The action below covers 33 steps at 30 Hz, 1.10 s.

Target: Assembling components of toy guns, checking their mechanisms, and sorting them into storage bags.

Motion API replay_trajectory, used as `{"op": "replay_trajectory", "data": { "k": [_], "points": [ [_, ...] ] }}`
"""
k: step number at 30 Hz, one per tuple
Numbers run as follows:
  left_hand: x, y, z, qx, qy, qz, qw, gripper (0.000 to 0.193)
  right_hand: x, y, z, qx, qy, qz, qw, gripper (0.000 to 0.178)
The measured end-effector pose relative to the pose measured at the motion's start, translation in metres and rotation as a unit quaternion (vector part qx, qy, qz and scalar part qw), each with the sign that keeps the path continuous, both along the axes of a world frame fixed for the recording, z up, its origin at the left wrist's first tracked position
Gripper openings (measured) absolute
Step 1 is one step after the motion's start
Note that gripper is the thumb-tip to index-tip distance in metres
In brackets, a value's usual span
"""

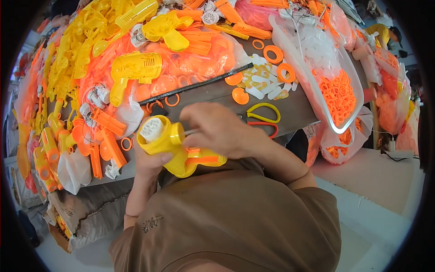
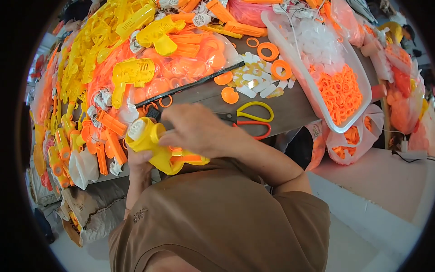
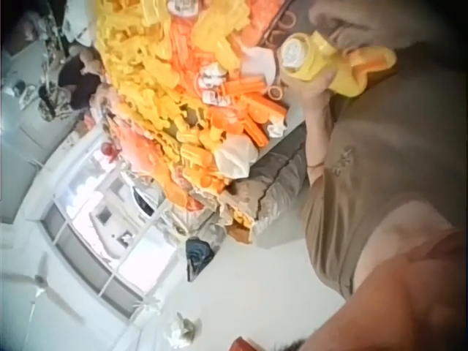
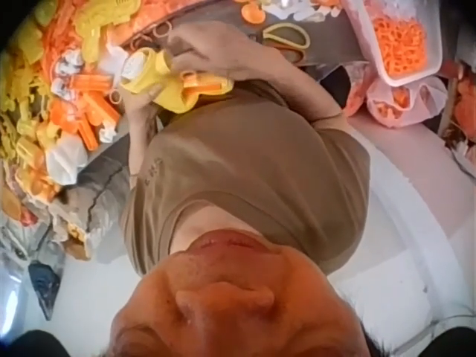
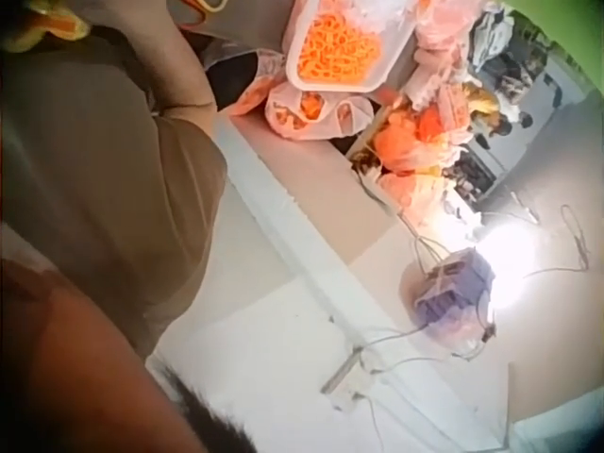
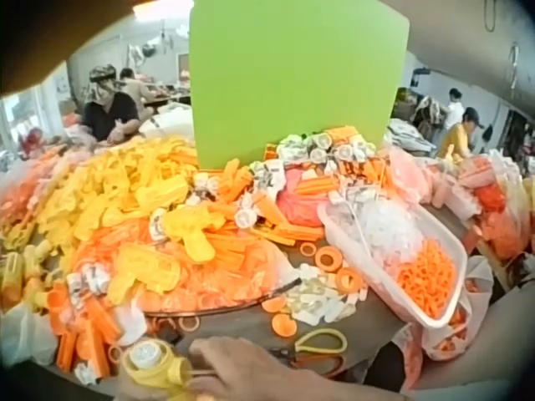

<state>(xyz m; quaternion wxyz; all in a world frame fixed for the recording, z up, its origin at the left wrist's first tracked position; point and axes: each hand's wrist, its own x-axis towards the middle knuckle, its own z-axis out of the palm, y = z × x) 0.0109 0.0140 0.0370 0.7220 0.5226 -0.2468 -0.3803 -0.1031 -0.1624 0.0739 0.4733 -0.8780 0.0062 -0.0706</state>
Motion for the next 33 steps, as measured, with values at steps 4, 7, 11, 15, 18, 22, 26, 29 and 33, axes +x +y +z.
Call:
{"op": "replay_trajectory", "data": {
  "k": [4,7,11,15,18,22,26,29,33],
  "points": [
    [0.007,-0.006,-0.002,-0.053,0.136,0.024,0.989,0.065,-0.032,-0.044,-0.013,-0.166,-0.066,-0.202,0.963,0.026],
    [0.014,-0.009,0.0,-0.034,0.09,0.051,0.994,0.063,-0.045,-0.052,-0.035,-0.295,-0.041,-0.228,0.927,0.021],
    [0.017,-0.017,0.001,-0.063,0.072,0.084,0.992,0.062,-0.048,-0.05,-0.068,-0.323,0.026,-0.246,0.913,0.017],
    [0.026,-0.013,0.005,-0.089,0.073,0.123,0.986,0.06,-0.054,-0.052,-0.057,-0.295,0.0,-0.252,0.922,0.012],
    [0.028,-0.01,0.005,-0.097,0.078,0.154,0.98,0.059,-0.055,-0.042,-0.027,0.21,0.012,-0.278,0.937,0.011],
    [0.026,-0.011,0.006,-0.09,0.05,0.166,0.981,0.058,-0.034,-0.016,-0.016,0.56,-0.061,-0.122,0.817,0.019],
    [0.025,-0.01,0.006,-0.106,0.059,0.172,0.978,0.059,-0.018,0.002,-0.031,0.587,-0.012,-0.143,0.797,0.023],
    [0.025,-0.008,0.007,-0.106,0.068,0.164,0.978,0.06,-0.017,0.01,-0.029,0.517,-0.017,-0.184,0.836,0.024],
    [0.024,-0.006,0.009,-0.078,0.055,0.143,0.985,0.063,-0.019,0.009,-0.031,0.466,-0.005,-0.145,0.873,0.025]
  ]
}}
